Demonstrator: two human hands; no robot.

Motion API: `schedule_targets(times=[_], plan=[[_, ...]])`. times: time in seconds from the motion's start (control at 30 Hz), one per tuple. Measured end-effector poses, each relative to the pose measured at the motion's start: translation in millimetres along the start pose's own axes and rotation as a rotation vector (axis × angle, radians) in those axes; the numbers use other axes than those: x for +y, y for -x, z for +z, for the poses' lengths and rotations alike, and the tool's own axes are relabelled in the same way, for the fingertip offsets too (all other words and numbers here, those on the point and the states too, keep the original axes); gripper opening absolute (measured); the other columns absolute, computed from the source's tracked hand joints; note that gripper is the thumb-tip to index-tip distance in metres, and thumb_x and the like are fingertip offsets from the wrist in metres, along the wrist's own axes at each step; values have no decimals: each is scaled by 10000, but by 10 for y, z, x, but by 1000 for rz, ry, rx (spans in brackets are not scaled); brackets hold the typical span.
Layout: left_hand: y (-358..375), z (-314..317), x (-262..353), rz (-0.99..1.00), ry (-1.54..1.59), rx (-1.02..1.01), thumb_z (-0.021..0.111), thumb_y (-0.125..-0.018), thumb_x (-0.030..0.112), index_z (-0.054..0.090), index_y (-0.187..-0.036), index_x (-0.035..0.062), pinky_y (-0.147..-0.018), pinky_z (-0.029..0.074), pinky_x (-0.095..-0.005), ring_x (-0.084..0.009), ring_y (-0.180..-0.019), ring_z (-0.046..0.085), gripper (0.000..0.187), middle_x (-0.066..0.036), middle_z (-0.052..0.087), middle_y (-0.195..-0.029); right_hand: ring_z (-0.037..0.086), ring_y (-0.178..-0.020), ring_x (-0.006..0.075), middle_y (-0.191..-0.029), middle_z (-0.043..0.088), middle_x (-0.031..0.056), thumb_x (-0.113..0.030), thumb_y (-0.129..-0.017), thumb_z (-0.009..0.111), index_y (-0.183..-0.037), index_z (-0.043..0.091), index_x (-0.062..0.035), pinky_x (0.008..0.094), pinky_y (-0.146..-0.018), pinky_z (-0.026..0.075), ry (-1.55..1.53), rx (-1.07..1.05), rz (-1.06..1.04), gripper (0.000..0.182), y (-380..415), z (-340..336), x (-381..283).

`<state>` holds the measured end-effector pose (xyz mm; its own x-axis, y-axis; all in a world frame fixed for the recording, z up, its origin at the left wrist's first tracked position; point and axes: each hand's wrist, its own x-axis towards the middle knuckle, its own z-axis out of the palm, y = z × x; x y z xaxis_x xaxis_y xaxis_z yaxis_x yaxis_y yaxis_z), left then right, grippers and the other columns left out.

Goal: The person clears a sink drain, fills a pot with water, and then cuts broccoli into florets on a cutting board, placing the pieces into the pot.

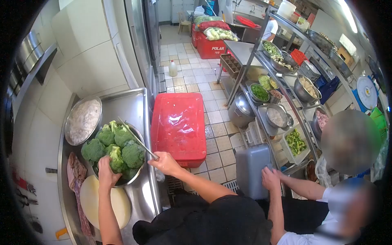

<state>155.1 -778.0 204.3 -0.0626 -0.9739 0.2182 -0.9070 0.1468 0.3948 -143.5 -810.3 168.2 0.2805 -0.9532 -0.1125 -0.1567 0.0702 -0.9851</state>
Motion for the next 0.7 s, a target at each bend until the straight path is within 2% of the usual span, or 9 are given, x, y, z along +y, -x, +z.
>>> schedule_targets(times=[0.1, 0.17, 0.2, 0.27, 0.43, 0.5, 0.53, 0.6, 0.7], plan=[[58, -49, 47, 16, 3, 68, 866, -530, 117, 531, -1104, 29, -1019, 431, -467, -425, -1215, 479, 670, -196, 555, -1225, 494, -602, 134, -610, 541, 72, -245, -855, 731, -774, 617, 20, 372, -572, 430, 1, -28, -36, 300, -165, 68, 80], [307, -88, 68, -51, 69, 215, 856, -574, 142, 545, -1157, 0, -1037, 416, -471, -412, -1242, 477, 675, -202, 552, -1287, 505, -596, 149, -612, 556, 92, -252, -855, 730, -782, 619, 29, 385, -575, 433, 24, -22, -103, 310, -188, 147, 39], [521, -94, 38, -83, 100, 309, 855, -590, 140, 539, -1207, -7, -1051, 407, -468, -398, -1253, 479, 709, -196, 545, -1319, 454, -614, 91, -625, 488, -17, -238, -888, 729, -793, 608, -7, 328, -554, 401, 36, -45, -110, 278, -170, 183, -9], [1196, -326, 192, -165, 120, 519, 859, -619, 144, 517, -1293, -13, -1078, 385, -458, -357, -1273, 486, 772, -179, 530, -1363, 461, -624, 88, -635, 522, -5, -240, -886, 732, -815, 626, 1, 334, -560, 407, 67, -88, -136, 272, -38, 289, -113], [2777, -450, 306, -670, 326, 510, 865, -673, 153, 509, -1332, -24, -1064, 401, -421, -314, -1224, 529, 770, -175, 536, -1347, 527, -620, 133, -636, 597, 72, -267, -884, 719, -884, 666, 9, 363, -593, 456, -34, -284, -215, 281, 269, 742, 213], [3496, -288, 279, -875, 327, 530, 876, -706, 186, 550, -1288, -35, -996, 450, -393, -288, -1127, 590, 702, -168, 600, -1255, 526, -628, 103, -669, 609, 31, -246, -912, 701, -944, 669, 10, 329, -569, 450, 15, -439, -77, 259, 494, 834, 123], [3483, -408, 544, -1078, 314, 503, 885, -713, 260, 610, -1196, -41, -939, 480, -394, -280, -1050, 632, 631, -177, 655, -1151, 525, -620, 91, -681, 605, 23, -225, -926, 694, -979, 651, 22, 296, -545, 439, 103, -468, -131, 256, 604, 917, 80], [3724, -302, 527, -1368, 207, 354, 832, -723, 493, 699, -1034, -23, -853, 518, -425, -353, -944, 690, 617, -230, 701, -1015, 493, -560, 63, -634, 554, -11, -192, -923, 704, -971, 629, -7, 259, -490, 405, 29, -614, 80, 205, 809, 1127, -158], [4130, 223, 251, -1539, 327, 196, 798, -767, 517, 691, -1022, -26, -788, 538, -416, -327, -834, 705, 609, -180, 718, -916, 500, -448, 88, -580, 532, 1, -205, -939, 686, -943, 615, -16, 253, -425, 389, 137, -750, 183, 202, 1018, 1434, -162]])
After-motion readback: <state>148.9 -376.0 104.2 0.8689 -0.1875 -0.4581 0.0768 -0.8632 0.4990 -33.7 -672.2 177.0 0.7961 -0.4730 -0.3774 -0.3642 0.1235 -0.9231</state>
